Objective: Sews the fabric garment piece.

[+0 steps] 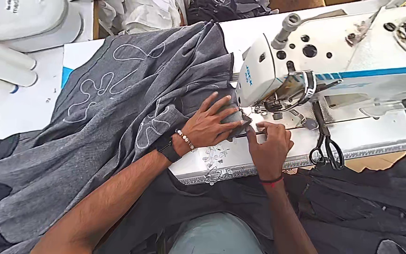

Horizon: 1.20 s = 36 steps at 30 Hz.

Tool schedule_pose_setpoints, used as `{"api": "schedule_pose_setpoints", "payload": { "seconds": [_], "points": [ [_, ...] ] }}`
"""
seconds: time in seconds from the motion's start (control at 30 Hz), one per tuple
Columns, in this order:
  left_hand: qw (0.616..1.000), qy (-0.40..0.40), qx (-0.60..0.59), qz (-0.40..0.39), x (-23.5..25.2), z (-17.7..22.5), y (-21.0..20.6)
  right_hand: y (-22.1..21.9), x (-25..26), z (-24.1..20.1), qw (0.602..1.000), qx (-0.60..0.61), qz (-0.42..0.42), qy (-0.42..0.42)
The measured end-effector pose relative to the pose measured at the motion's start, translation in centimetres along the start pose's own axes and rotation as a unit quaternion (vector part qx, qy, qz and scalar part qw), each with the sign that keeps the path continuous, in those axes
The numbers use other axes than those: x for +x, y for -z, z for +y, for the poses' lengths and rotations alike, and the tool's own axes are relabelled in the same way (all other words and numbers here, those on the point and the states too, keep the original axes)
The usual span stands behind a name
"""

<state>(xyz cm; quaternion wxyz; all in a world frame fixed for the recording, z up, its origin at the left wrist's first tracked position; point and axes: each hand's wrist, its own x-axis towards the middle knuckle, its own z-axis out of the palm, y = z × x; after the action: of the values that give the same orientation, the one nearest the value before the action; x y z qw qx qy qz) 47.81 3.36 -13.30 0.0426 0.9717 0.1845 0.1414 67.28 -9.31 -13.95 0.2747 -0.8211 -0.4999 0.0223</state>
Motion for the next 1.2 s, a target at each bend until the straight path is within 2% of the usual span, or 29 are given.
{"api": "schedule_pose_setpoints", "payload": {
  "seconds": [0.1,0.2,0.33,0.53,0.8,1.03,1.1,1.2],
  "points": [
    [0.998,-0.067,0.007,-0.012,0.5,0.6,0.5,0.0,-0.2,0.2,0.999,0.032,0.022,0.0],
    [0.994,-0.102,0.005,-0.033,1.4,1.3,1.0,-0.6,-0.3,0.0,1.0,-0.023,0.018,-0.011],
    [0.995,-0.089,-0.041,-0.005,2.7,2.1,0.8,-0.7,-0.4,0.0,0.999,-0.035,0.021,-0.021],
    [0.995,-0.075,0.005,0.062,5.1,2.6,-0.1,-0.8,-0.5,0.1,0.999,-0.031,0.032,-0.022],
    [0.992,-0.086,0.014,0.088,4.8,1.6,-0.7,-0.8,-1.0,0.8,0.997,0.051,0.056,0.008],
    [0.992,-0.121,0.012,0.027,3.9,1.0,-0.6,-0.6,-2.2,0.9,0.995,0.012,0.044,0.088],
    [0.993,-0.117,0.015,0.013,3.5,0.8,-0.6,-0.4,-2.4,1.1,0.995,0.037,0.034,0.083],
    [0.994,-0.109,0.032,0.0,3.0,0.9,-0.1,0.2,-2.1,1.2,0.992,0.11,0.064,0.026]
  ]
}}
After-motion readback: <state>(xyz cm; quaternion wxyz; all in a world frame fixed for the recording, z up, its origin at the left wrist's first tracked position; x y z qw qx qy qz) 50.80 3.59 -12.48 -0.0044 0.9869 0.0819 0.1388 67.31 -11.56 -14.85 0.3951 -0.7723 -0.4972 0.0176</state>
